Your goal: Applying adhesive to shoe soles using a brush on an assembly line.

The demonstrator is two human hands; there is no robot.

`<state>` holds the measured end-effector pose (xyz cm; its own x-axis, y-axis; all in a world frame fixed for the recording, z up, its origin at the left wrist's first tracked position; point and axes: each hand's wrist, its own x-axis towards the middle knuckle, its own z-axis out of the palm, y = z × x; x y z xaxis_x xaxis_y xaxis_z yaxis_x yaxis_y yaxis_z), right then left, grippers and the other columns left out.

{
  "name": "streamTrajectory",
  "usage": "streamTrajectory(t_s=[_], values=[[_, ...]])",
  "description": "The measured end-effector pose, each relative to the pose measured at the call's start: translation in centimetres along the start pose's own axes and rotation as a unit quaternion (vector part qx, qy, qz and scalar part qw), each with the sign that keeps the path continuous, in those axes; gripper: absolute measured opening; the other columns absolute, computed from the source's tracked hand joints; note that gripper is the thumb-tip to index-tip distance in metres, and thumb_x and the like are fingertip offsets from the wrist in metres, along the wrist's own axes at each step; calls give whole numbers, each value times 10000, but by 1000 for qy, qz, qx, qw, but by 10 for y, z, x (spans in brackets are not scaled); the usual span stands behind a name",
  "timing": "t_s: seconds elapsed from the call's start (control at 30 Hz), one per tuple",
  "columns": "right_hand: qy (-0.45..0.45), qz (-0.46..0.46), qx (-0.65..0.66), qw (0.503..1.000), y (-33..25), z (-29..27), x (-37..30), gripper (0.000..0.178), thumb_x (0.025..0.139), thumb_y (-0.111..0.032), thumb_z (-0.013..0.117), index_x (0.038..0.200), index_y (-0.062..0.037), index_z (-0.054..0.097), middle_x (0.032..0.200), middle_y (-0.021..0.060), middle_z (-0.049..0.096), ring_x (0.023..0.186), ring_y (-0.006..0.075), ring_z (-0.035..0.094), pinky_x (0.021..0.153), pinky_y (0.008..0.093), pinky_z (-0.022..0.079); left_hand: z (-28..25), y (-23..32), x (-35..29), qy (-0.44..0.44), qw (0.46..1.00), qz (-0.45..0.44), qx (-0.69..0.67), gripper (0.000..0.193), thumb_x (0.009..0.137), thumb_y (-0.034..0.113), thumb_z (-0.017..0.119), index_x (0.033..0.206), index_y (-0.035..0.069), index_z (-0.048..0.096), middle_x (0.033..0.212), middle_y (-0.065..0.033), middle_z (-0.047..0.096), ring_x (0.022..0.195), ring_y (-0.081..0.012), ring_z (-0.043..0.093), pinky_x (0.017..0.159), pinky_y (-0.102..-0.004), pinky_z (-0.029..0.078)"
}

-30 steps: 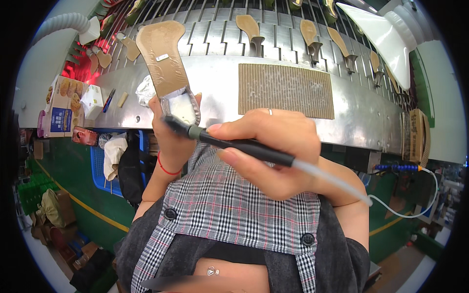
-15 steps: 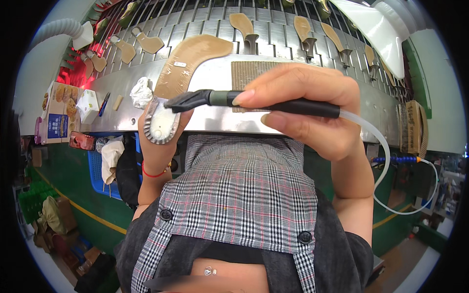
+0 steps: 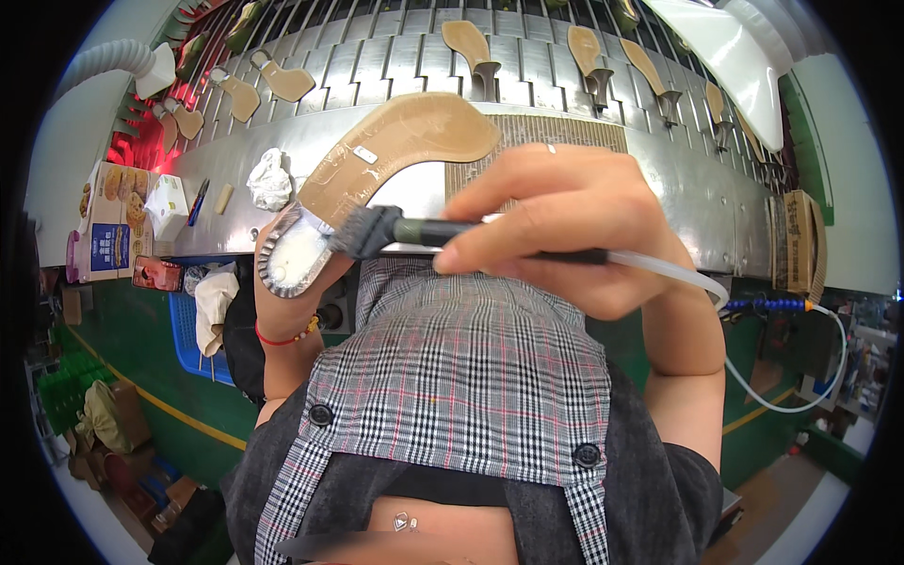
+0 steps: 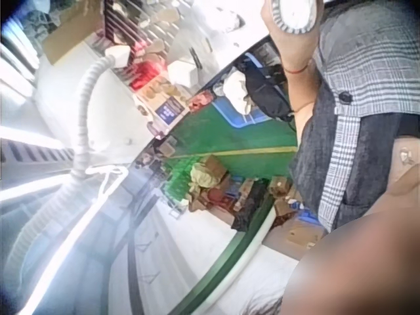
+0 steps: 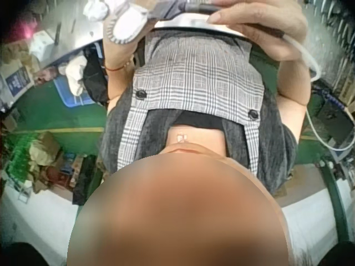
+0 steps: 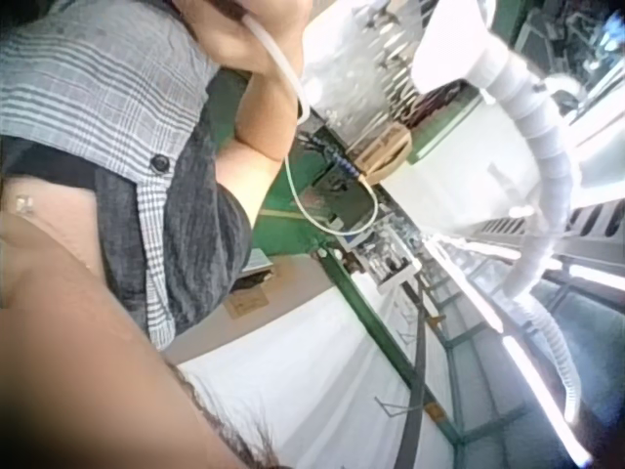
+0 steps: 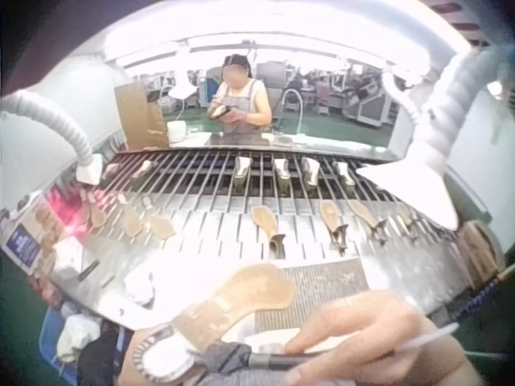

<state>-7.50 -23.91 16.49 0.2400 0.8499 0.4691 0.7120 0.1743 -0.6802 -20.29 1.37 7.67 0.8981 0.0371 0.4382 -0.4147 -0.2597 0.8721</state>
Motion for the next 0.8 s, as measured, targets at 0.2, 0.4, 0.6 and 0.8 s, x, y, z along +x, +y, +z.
streamTrajectory(t_s=[0.2,0.4,0.6,0.8], values=[[88,-19,-15,996,2,2,-7,228,715,-38,716,940,-36,754,931,177,696,760,266,680,633,324,527,-6,3,-7,-39,997,-52,29,605,702,-31,822,1231,-39,527,1111,-116,671,1018,-192,645,906,-337,506],[118,-35,42,991,-2,0,-19,232,727,-20,695,952,-13,747,949,220,691,793,280,689,668,336,541,-6,8,-8,-7,984,-170,-61,533,716,-65,787,1210,-45,588,1110,-104,670,1024,-195,641,912,-329,501],[90,-19,88,992,11,0,-45,233,727,-40,706,952,19,728,967,238,690,815,304,680,698,346,533,3,10,-5,36,983,-135,-120,537,696,-53,810,1190,-40,599,1065,-85,671,972,-166,636,865,-305,502],[185,55,131,972,25,0,-60,273,802,-111,682,1032,36,675,907,247,675,769,289,659,712,359,513,-1,16,1,31,985,-108,-134,395,763,111,820,1107,16,649,989,-42,692,879,-112,632,828,-261,508]])
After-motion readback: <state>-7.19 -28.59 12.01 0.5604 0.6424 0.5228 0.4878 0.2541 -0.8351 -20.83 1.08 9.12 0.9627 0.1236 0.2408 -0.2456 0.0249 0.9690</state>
